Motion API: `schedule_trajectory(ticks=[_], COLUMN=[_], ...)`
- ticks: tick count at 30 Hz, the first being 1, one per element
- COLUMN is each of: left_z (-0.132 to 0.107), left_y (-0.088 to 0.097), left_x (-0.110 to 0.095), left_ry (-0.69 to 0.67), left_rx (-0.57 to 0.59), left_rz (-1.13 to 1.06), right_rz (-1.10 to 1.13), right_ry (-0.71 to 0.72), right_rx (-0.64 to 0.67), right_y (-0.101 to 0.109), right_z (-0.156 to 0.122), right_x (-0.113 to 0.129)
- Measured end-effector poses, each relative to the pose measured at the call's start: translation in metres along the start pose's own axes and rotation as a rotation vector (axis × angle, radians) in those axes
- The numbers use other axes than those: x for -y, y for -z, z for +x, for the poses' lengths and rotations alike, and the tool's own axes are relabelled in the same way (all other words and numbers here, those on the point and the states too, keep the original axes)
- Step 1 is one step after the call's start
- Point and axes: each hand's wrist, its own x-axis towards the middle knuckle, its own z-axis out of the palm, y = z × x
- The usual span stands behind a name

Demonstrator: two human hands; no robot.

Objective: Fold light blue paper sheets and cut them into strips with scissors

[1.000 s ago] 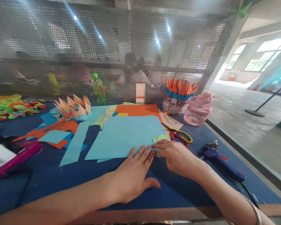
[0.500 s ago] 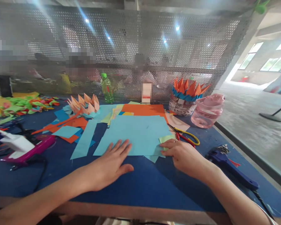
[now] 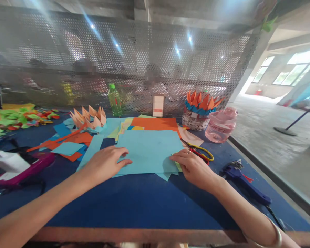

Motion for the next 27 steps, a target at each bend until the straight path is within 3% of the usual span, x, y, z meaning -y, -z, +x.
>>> schedule_trajectory(ticks=[5,12,21,27], left_z=[0.024,0.034,0.032,0.032], left_y=[-0.006,-0.013,-0.019,-0.025], left_x=[0.011,0.024,0.033,0.042], left_ry=[-0.123,-0.149,-0.122,-0.074], left_rx=[0.104,0.104,0.026,0.079], left_rz=[-0.151,-0.228,-0.325,-0.352], right_rz=[-0.066,-0.131,-0.118,-0.117], right_ry=[-0.125,-0.274,-0.286,-0.279], right_rx=[-0.039,0.099,0.129,0.116], right_y=[-0.004,-0.006,-0.002,-0.003], right_z=[0.002,0.0,0.002,0.002], right_x=[-0.011,-0.019,-0.017,-0.017])
